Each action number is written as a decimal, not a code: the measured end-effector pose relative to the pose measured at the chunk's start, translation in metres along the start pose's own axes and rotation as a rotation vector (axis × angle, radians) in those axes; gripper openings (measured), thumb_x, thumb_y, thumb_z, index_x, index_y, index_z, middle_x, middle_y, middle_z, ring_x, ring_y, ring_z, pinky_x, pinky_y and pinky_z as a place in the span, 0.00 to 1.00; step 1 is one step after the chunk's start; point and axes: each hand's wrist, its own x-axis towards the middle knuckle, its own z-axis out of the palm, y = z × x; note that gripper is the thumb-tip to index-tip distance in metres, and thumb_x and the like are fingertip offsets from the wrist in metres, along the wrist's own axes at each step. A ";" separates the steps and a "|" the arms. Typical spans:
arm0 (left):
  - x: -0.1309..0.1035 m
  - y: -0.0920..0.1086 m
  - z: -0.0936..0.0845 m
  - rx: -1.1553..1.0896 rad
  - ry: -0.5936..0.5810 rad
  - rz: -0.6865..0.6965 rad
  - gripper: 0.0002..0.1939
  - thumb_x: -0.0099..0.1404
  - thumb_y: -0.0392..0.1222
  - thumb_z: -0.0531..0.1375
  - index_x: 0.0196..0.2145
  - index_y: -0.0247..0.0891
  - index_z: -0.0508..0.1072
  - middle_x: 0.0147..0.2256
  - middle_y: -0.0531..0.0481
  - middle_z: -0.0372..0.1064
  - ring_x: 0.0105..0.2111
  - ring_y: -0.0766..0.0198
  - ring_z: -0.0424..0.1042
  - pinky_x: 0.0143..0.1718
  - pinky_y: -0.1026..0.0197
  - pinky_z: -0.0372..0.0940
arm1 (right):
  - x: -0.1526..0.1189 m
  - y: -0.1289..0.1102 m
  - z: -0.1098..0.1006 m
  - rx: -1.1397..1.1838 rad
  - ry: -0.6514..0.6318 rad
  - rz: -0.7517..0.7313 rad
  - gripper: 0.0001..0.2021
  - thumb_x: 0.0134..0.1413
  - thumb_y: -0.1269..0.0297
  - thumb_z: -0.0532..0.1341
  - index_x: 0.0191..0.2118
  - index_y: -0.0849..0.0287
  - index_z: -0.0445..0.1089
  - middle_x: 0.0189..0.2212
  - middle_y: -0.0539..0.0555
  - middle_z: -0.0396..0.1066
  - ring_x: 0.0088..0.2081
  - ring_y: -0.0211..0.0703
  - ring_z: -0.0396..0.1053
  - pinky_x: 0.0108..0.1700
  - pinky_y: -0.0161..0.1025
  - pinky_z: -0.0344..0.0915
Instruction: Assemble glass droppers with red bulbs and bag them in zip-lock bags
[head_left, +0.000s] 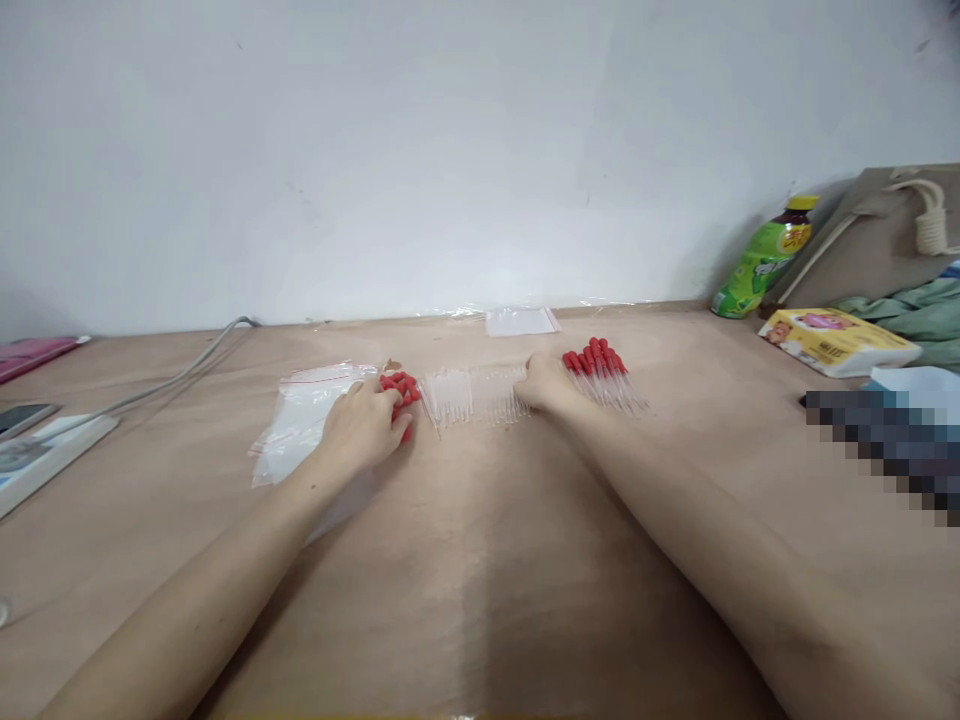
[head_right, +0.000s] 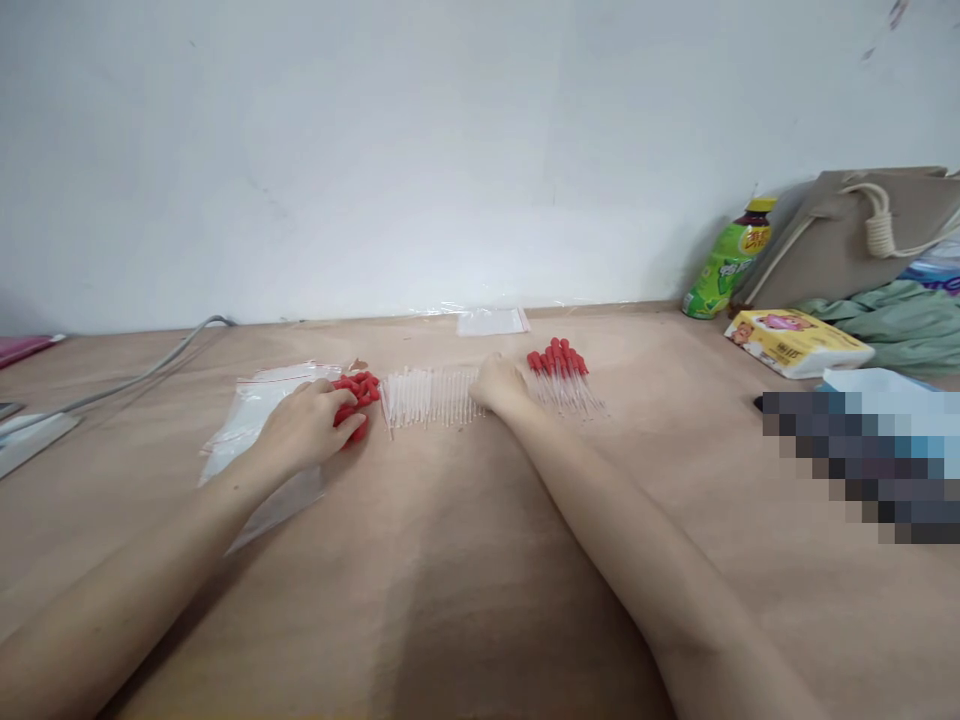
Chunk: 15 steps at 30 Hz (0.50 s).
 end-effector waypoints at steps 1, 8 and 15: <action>0.001 -0.002 0.001 -0.010 -0.029 -0.003 0.10 0.58 0.43 0.53 0.26 0.38 0.72 0.33 0.43 0.66 0.34 0.53 0.66 0.30 0.57 0.60 | 0.001 -0.002 0.000 -0.001 -0.012 0.011 0.19 0.41 0.70 0.59 0.44 0.69 0.66 0.37 0.66 0.70 0.39 0.52 0.69 0.34 0.39 0.64; 0.001 0.006 -0.011 0.041 -0.131 -0.080 0.17 0.61 0.45 0.49 0.21 0.38 0.71 0.32 0.47 0.67 0.30 0.59 0.67 0.25 0.62 0.55 | 0.010 -0.012 -0.002 0.025 -0.113 0.109 0.16 0.39 0.72 0.61 0.39 0.71 0.69 0.26 0.62 0.70 0.25 0.46 0.70 0.23 0.35 0.62; 0.000 0.009 -0.009 0.131 -0.096 -0.139 0.18 0.66 0.46 0.44 0.33 0.35 0.70 0.37 0.42 0.68 0.36 0.52 0.69 0.28 0.59 0.58 | 0.006 -0.010 -0.008 0.098 -0.103 0.114 0.10 0.36 0.75 0.62 0.31 0.70 0.71 0.20 0.59 0.68 0.19 0.42 0.66 0.19 0.34 0.58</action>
